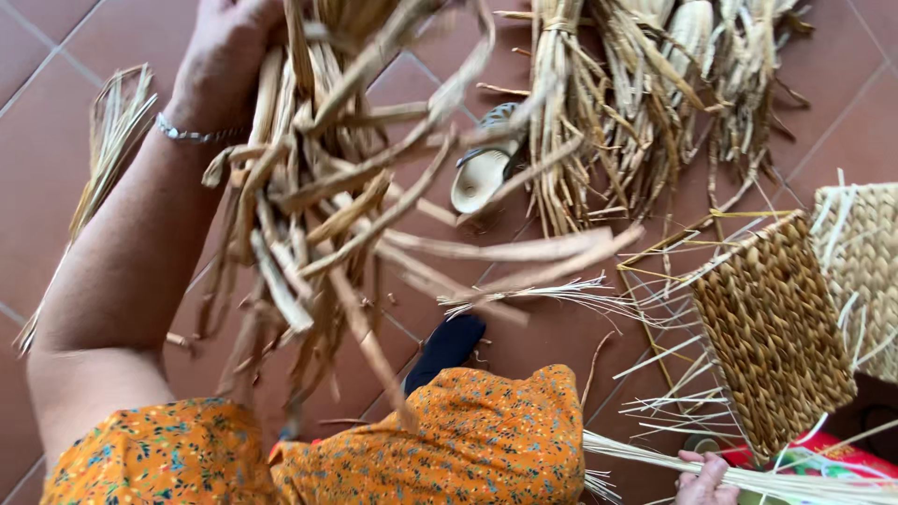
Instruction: The person sits on a tiled floor and bundles dried straw into neat bunches. They align the strands, trim the ends with scissors, and tie the bundles with thin straw strips, placing finished bundles aside.
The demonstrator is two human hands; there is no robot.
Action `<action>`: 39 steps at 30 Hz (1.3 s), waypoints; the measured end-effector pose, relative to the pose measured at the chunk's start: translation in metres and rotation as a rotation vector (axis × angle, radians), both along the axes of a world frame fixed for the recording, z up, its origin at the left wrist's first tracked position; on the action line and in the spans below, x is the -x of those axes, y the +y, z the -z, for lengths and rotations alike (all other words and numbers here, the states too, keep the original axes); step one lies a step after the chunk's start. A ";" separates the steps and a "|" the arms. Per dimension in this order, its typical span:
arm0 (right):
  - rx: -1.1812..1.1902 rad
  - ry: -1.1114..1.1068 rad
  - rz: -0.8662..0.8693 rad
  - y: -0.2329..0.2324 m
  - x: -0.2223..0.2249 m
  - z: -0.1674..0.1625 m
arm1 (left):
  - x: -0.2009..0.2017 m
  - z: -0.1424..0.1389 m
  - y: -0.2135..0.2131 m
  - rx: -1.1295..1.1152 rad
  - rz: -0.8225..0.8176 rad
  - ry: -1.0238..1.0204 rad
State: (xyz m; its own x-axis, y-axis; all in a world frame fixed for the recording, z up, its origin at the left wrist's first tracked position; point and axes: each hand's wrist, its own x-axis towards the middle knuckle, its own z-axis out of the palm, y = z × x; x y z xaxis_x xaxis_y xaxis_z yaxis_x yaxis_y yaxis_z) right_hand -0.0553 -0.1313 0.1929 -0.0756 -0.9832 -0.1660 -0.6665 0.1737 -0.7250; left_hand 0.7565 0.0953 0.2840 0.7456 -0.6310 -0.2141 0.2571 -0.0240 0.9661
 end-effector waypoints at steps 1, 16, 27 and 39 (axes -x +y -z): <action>-0.003 0.041 -0.039 0.002 0.004 0.000 | -0.005 0.014 -0.022 0.039 -0.025 -0.016; -0.077 -0.053 0.148 0.010 0.000 -0.025 | 0.062 0.158 -0.052 -0.166 0.113 0.183; 0.138 -1.016 0.069 0.010 -0.002 -0.071 | 0.223 0.018 -0.068 0.141 0.544 0.120; 0.144 -1.418 0.050 0.065 0.042 -0.114 | 0.473 -0.072 -0.136 0.070 1.343 -0.756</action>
State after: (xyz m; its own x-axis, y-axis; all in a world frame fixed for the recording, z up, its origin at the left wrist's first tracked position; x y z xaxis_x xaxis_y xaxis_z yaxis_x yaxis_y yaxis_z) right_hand -0.0969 -0.0664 0.3067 0.0330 -0.9990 -0.0301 0.6300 0.0442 -0.7753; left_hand 0.2839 -0.0409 0.3557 -0.4438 -0.8961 -0.0031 -0.4497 0.2197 0.8657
